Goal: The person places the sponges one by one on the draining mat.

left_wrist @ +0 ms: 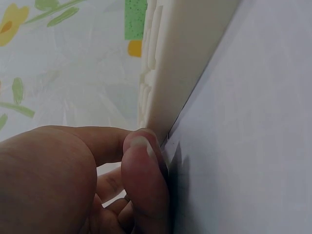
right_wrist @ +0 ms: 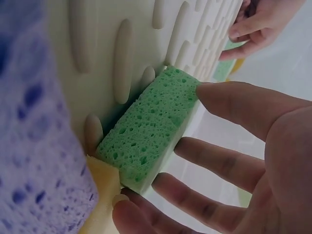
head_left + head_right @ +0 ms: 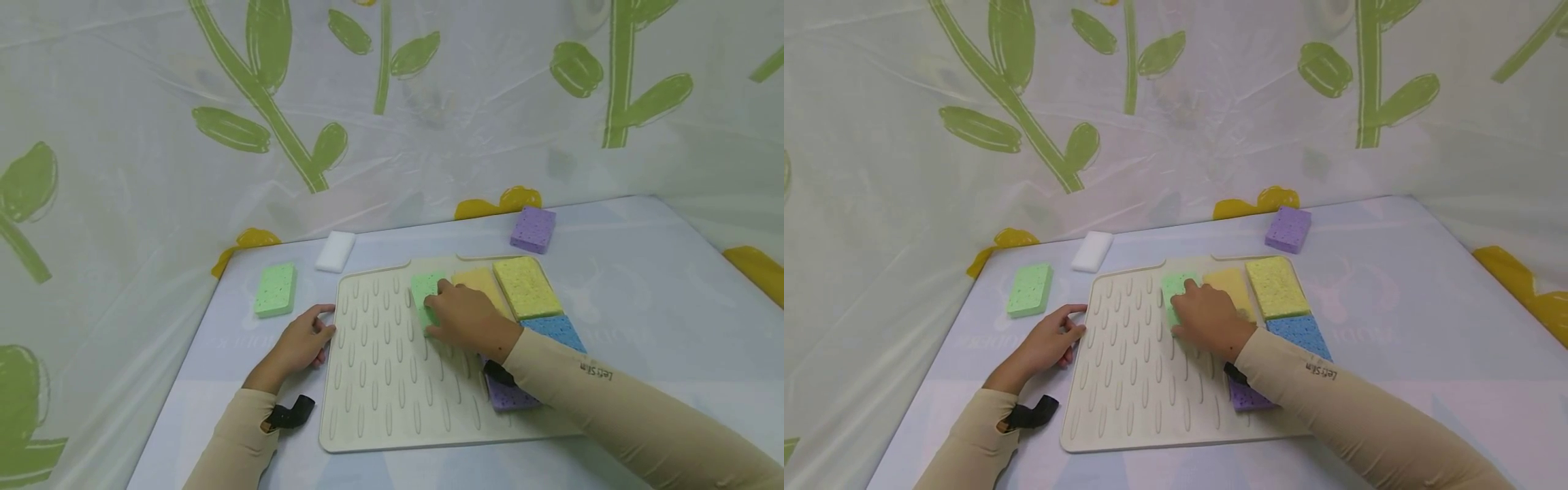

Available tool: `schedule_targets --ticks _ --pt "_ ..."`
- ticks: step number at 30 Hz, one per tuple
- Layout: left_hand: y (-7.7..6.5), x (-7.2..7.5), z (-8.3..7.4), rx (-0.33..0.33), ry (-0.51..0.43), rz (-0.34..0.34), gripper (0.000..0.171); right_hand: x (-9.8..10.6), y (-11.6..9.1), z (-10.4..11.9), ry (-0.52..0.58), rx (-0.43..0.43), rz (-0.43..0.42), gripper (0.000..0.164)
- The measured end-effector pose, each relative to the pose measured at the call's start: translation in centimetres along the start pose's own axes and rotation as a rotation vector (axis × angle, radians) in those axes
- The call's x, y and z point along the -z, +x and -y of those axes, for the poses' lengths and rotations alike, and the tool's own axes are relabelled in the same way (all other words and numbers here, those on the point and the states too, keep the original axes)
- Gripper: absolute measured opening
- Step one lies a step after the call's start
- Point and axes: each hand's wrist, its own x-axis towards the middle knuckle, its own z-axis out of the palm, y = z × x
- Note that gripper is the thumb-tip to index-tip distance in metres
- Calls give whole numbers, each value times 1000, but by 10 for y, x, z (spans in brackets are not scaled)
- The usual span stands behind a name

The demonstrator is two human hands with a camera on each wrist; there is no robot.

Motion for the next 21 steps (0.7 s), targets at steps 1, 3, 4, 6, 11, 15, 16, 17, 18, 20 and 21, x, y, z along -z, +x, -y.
schedule_targets --ticks 1,3,4,6,11,15,16,17,18,20,21 --pt "0 0 0 1 -1 0 49 0 0 0 7 5 2 44" --pt "-1 0 0 3 -2 1 49 0 0 0 20 16 2 43" --pt "-1 0 0 3 -3 0 49 -1 0 0 23 20 0 42" --pt "-2 1 0 5 -4 2 50 -1 0 0 27 23 -3 41" --pt "-1 1 -2 11 -2 5 50 1 0 0 6 16 0 42" --pt "-2 1 -2 9 -5 4 49 4 -2 -1 -19 15 30 45" --pt "-2 1 -2 8 -6 5 50 5 -2 -1 -15 14 36 46" --pt "-2 1 -2 7 -6 4 50 6 -3 -2 -10 14 38 47" --pt "-2 0 -1 7 -7 3 50 7 -3 -3 -2 16 35 47" --pt "-2 0 -1 4 -8 2 50 10 -5 -7 13 21 16 47" --pt "-2 0 -1 2 -6 1 50 11 -5 -9 15 25 2 47"
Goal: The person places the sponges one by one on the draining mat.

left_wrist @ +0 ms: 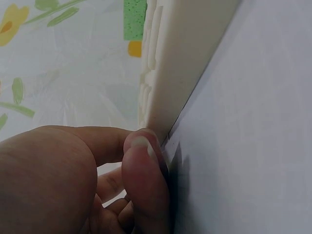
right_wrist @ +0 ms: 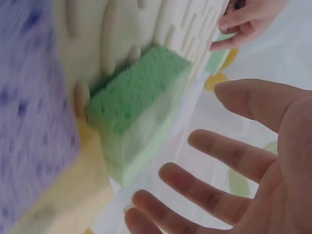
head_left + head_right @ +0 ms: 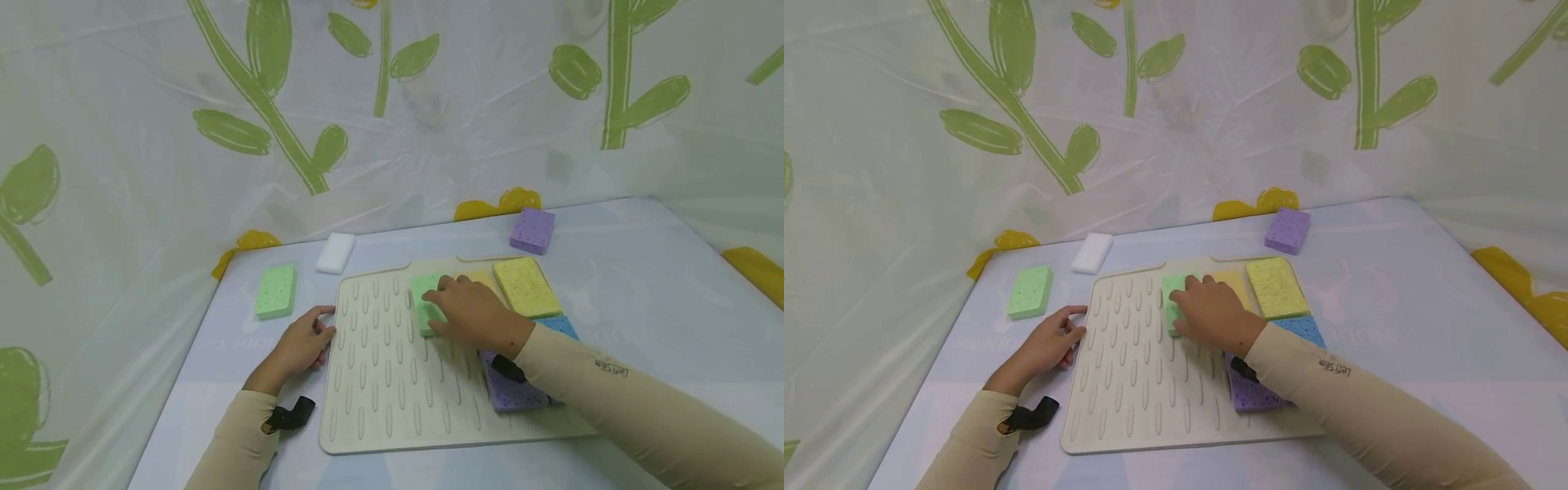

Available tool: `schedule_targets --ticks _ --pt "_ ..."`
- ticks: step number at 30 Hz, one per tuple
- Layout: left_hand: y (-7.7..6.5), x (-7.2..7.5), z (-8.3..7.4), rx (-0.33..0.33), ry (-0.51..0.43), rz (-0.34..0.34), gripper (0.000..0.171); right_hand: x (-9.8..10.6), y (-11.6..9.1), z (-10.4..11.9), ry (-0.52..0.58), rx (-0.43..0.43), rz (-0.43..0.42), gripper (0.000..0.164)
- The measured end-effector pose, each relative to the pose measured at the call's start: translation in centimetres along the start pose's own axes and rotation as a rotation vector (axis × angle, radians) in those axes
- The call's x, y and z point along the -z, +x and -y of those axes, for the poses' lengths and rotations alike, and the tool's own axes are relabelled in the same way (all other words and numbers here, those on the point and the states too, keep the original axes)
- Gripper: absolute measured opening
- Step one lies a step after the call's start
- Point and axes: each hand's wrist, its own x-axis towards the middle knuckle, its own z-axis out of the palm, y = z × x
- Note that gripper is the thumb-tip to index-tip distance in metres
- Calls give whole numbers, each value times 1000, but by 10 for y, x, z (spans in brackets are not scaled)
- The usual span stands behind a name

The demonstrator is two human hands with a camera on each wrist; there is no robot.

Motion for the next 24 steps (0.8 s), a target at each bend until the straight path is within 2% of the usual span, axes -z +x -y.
schedule_targets --ticks 7,13,24 --pt "1 0 0 -4 5 0 50 10 -6 -18 16 37 -126 45" --pt "-1 1 1 6 9 -10 49 13 -7 -36 44 20 -225 42" --pt "-1 0 1 18 3 -3 49 7 -7 -75 -5 -12 -266 40"
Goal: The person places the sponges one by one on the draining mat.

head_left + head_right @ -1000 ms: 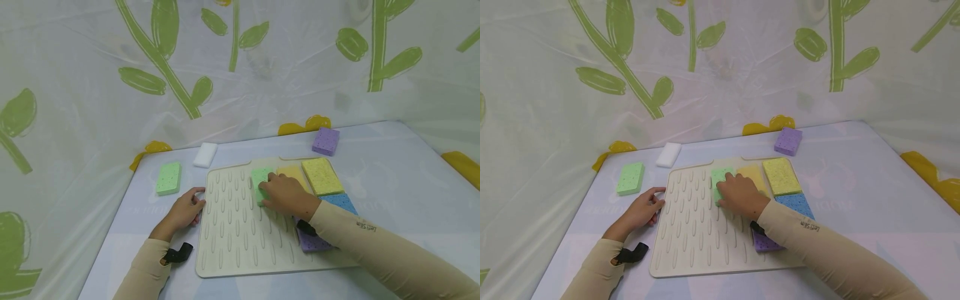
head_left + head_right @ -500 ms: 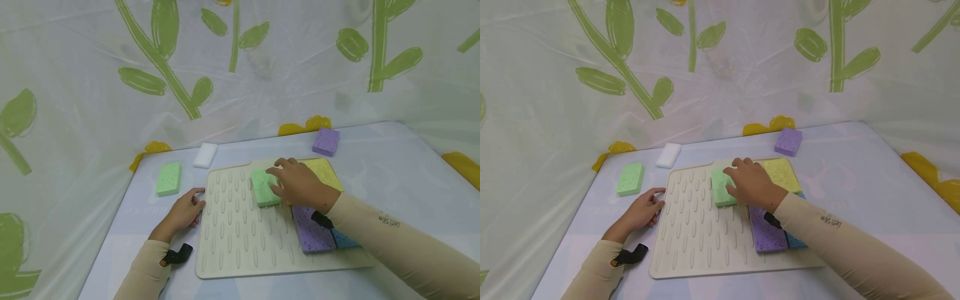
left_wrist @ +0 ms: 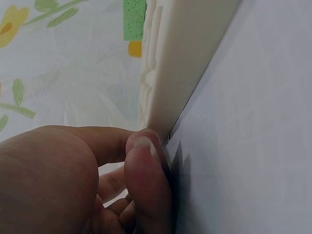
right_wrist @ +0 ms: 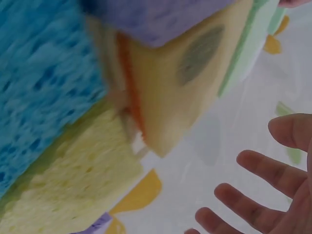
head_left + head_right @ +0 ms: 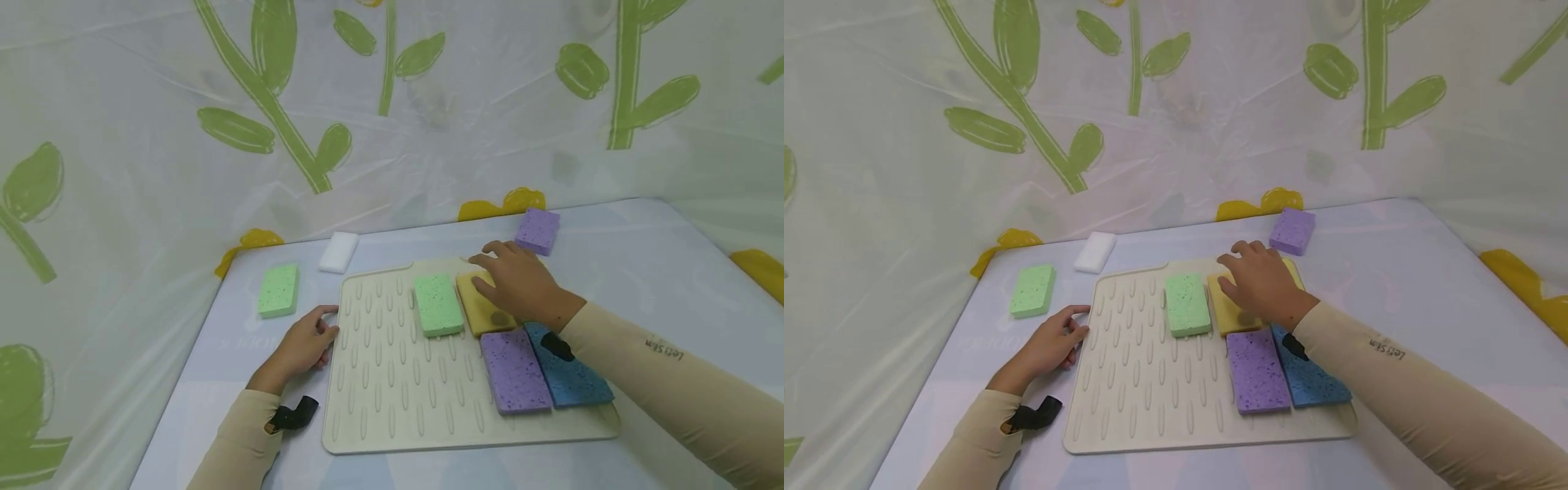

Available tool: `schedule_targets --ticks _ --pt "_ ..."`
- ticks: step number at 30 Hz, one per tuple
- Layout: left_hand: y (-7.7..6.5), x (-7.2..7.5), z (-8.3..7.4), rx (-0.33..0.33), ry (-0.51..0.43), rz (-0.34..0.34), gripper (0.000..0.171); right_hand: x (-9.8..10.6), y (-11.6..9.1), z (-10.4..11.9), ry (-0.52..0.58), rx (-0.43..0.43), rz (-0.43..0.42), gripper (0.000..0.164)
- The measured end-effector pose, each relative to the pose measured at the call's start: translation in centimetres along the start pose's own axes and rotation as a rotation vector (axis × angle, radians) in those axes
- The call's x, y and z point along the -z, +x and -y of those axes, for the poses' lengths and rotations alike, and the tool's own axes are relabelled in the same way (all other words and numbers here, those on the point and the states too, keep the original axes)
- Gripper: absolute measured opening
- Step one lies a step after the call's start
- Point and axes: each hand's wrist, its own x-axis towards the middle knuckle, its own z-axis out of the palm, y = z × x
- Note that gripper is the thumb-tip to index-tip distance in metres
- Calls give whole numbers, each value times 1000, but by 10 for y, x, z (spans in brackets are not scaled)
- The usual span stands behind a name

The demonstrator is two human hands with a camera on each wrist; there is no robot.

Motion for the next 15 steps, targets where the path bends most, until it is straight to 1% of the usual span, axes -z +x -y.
schedule_targets --ticks 2,8,15 --pt "0 -1 -1 5 0 2 49 -1 0 -6 -1 -8 11 39" --pt "0 -1 -3 0 -1 -3 50 -4 4 -21 -6 -71 65 41" --pt "-1 0 -4 -1 -2 -1 50 0 11 -28 -24 -108 111 43"
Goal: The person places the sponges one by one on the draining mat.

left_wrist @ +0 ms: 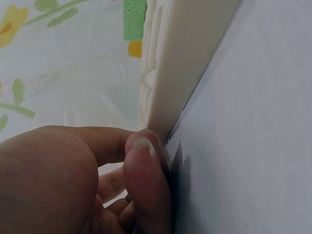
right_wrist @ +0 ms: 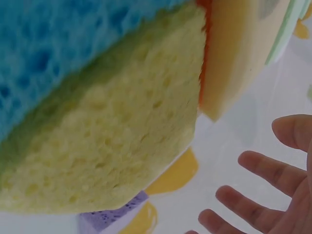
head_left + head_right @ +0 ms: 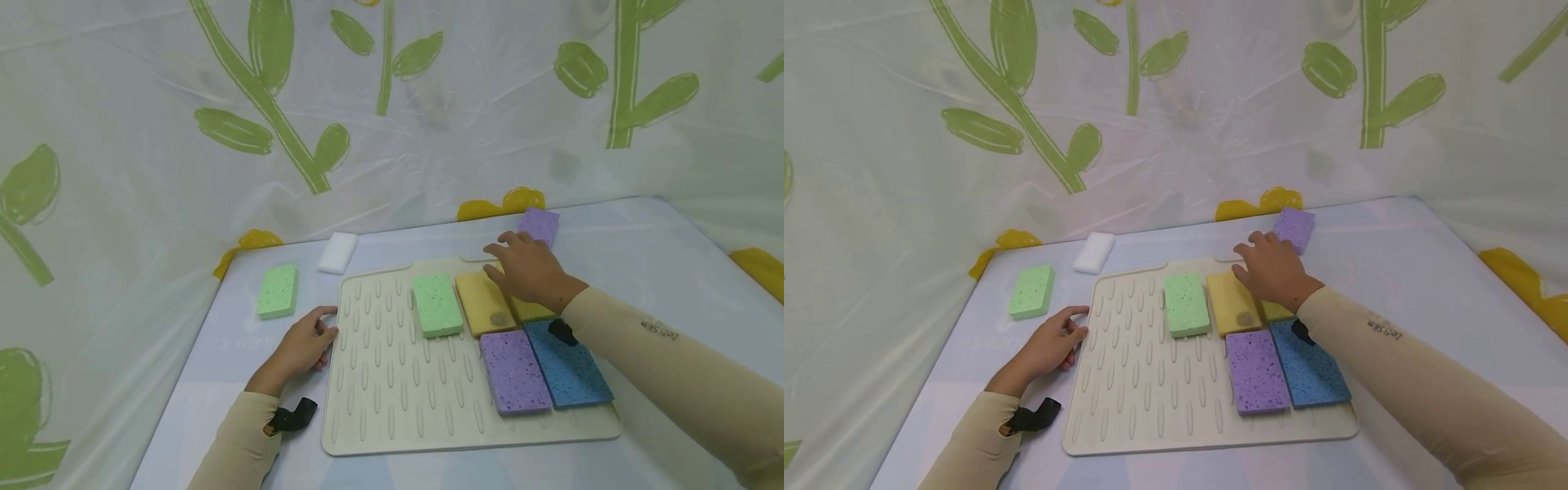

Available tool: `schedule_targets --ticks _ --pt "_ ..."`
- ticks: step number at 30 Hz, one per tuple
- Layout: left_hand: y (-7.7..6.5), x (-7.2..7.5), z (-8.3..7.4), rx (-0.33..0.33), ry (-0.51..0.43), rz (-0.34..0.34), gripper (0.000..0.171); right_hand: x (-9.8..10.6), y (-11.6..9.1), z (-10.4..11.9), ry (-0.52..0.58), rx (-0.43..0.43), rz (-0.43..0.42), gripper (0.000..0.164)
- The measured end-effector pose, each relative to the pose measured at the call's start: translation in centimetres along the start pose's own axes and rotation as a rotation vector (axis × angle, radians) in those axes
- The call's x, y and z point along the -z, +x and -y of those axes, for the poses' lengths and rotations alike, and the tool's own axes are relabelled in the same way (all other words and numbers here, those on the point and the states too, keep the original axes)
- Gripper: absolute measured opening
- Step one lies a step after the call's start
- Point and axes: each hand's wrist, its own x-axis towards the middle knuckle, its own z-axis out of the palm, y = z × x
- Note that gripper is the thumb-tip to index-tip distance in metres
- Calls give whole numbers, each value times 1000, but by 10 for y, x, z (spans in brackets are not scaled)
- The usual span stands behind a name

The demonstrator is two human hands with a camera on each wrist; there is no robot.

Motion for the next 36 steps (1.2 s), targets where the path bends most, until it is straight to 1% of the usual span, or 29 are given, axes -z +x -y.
schedule_targets --ticks 5,9,17,25,30,36 --pt "0 0 0 -1 -4 -3 50 -1 8 -8 -15 -11 6 44" --pt "0 -1 0 10 -6 2 50 -4 13 -20 -12 -27 23 45" --pt "3 -1 1 14 -5 1 49 -9 19 -48 36 -111 66 49" --pt "2 1 2 25 3 -3 50 -9 23 -62 61 -153 160 54" --pt "2 1 2 16 -4 -7 50 -9 27 -70 99 -179 209 56" --pt "2 -1 2 16 -9 -7 49 -12 30 -78 117 -189 241 58"
